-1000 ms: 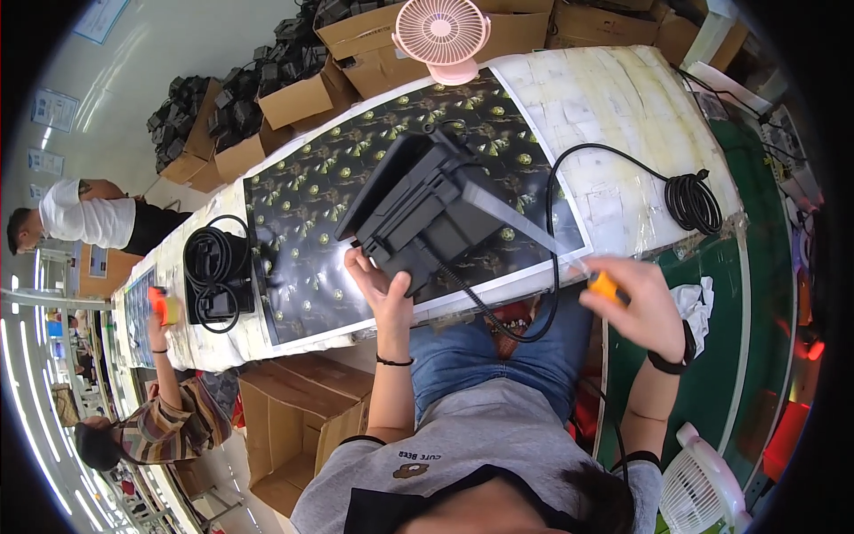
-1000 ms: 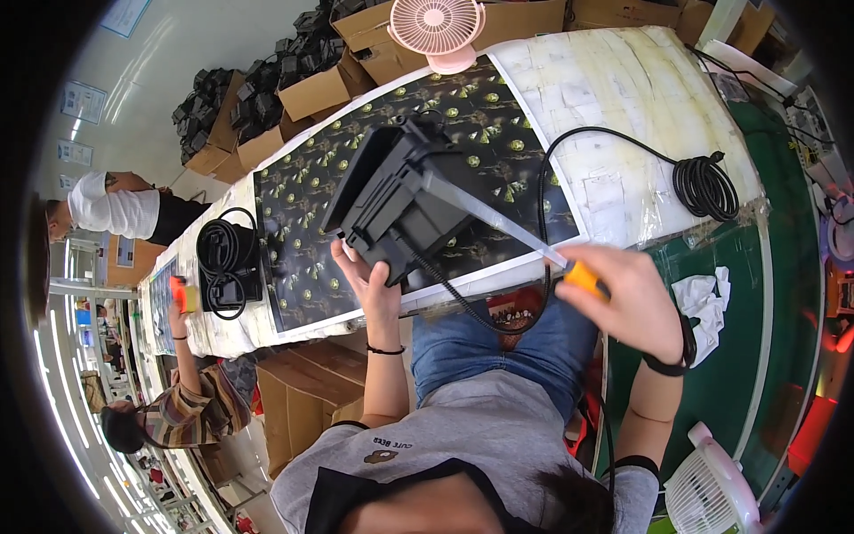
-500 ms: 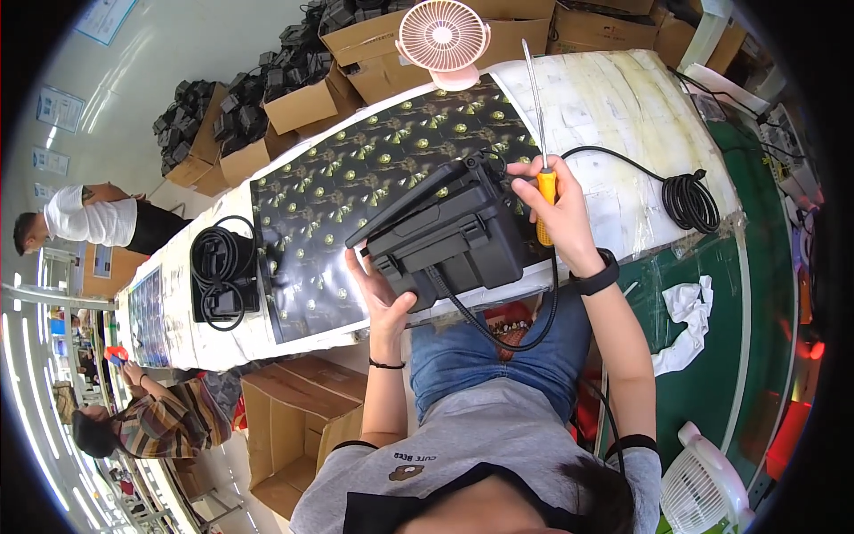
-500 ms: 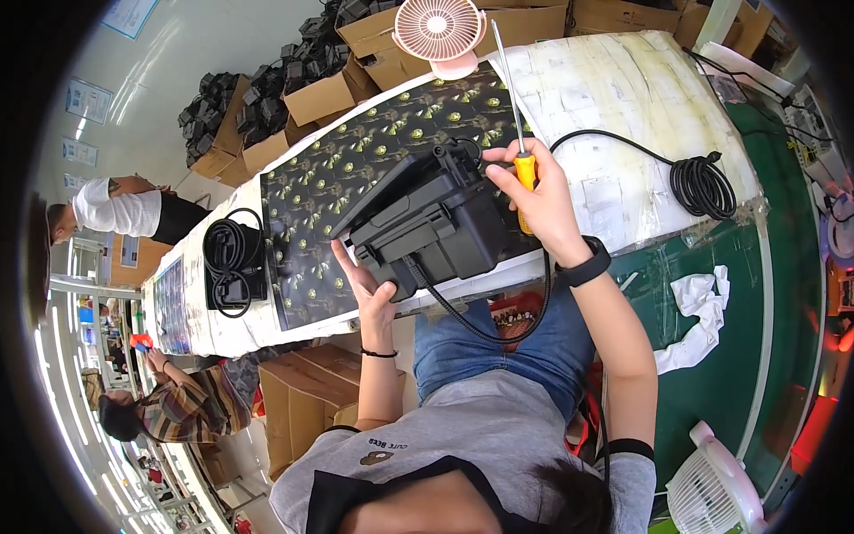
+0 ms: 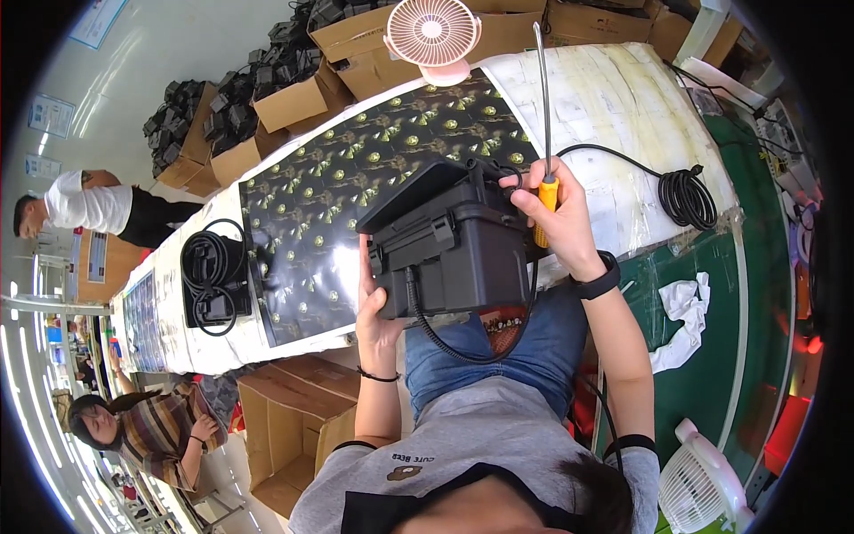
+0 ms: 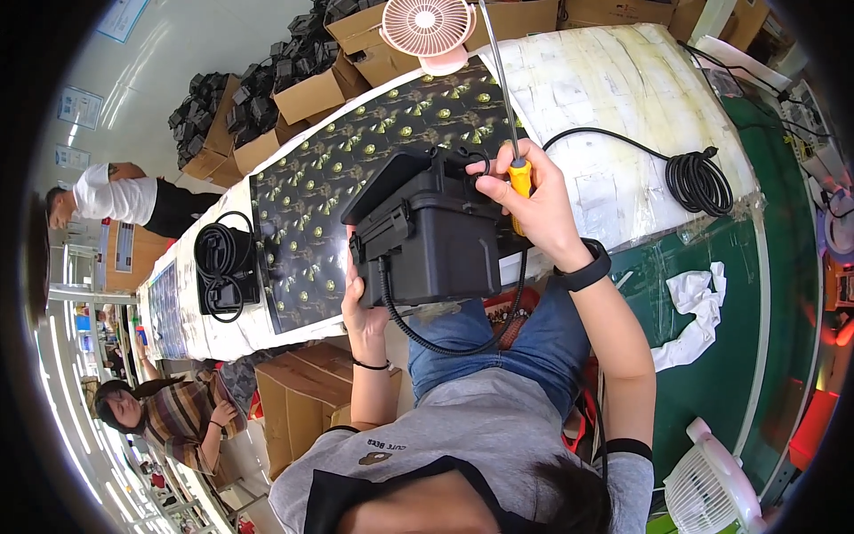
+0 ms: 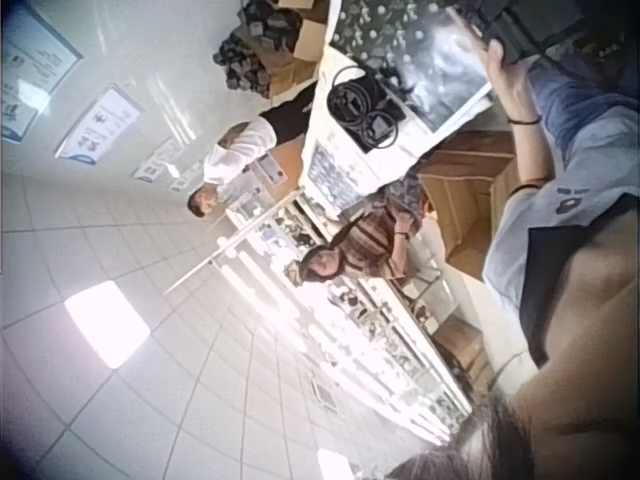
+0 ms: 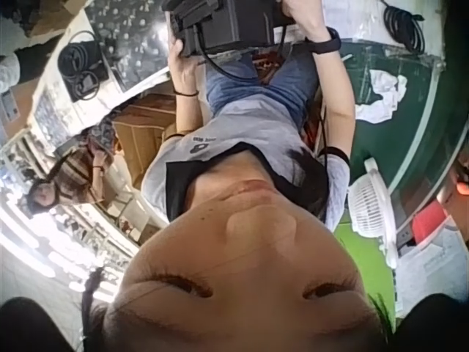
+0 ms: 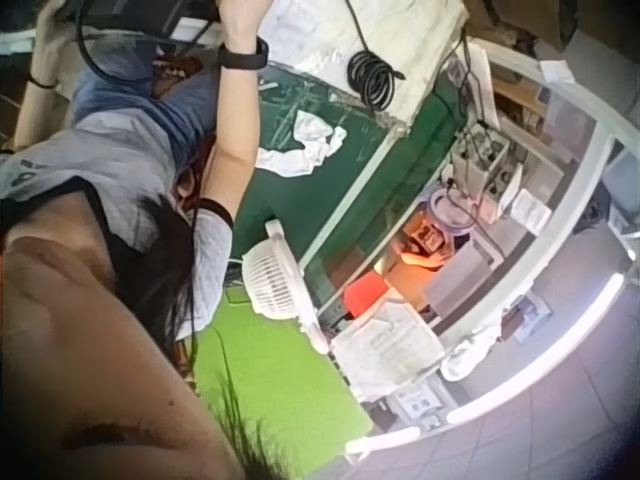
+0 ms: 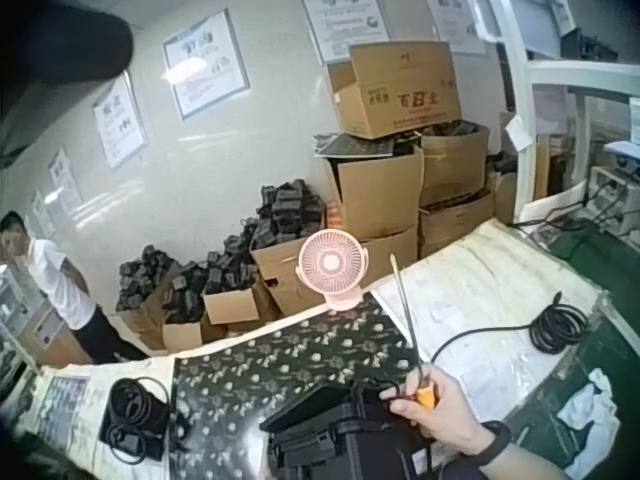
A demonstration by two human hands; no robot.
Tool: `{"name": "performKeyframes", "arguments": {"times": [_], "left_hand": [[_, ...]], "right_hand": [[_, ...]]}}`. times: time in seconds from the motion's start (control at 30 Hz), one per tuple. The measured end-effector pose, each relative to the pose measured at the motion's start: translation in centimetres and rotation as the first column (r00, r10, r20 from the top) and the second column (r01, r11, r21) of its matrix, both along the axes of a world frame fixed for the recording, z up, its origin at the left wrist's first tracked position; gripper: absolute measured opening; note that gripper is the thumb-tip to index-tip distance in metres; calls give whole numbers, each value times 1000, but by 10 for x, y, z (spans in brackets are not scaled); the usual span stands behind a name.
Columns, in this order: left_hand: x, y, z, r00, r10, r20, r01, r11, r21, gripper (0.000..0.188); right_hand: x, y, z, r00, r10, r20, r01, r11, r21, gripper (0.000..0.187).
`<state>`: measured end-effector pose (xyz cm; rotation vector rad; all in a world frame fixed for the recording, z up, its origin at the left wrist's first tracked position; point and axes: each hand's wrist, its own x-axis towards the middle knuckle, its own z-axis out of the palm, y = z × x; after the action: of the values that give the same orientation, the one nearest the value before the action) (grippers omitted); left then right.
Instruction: Assembling a black electrical box with internal wiring and cutting patterned film for application.
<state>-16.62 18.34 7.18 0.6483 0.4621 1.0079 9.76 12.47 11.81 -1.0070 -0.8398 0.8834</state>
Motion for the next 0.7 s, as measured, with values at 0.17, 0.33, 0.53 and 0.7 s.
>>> {"name": "performKeyframes", "arguments": {"times": [0.17, 0.33, 0.53, 0.7], "left_hand": [[4, -1, 6, 1000, -26, 11, 27, 998, -64, 103], [-8, -1, 5, 1000, -27, 16, 27, 999, -31, 103], [-6, -1, -17, 974, -2, -225, 46, 980, 191, 113], [0, -11, -7, 995, 23, -102, 4, 968, 251, 115]], "right_hand": [[9, -3, 3, 998, 48, 51, -49, 999, 23, 24], [4, 5, 8, 995, 14, 100, -8, 998, -59, 25], [14, -2, -16, 982, -151, 114, 160, 984, -77, 27], [19, -9, -13, 974, -183, 131, 197, 975, -104, 31]]}}
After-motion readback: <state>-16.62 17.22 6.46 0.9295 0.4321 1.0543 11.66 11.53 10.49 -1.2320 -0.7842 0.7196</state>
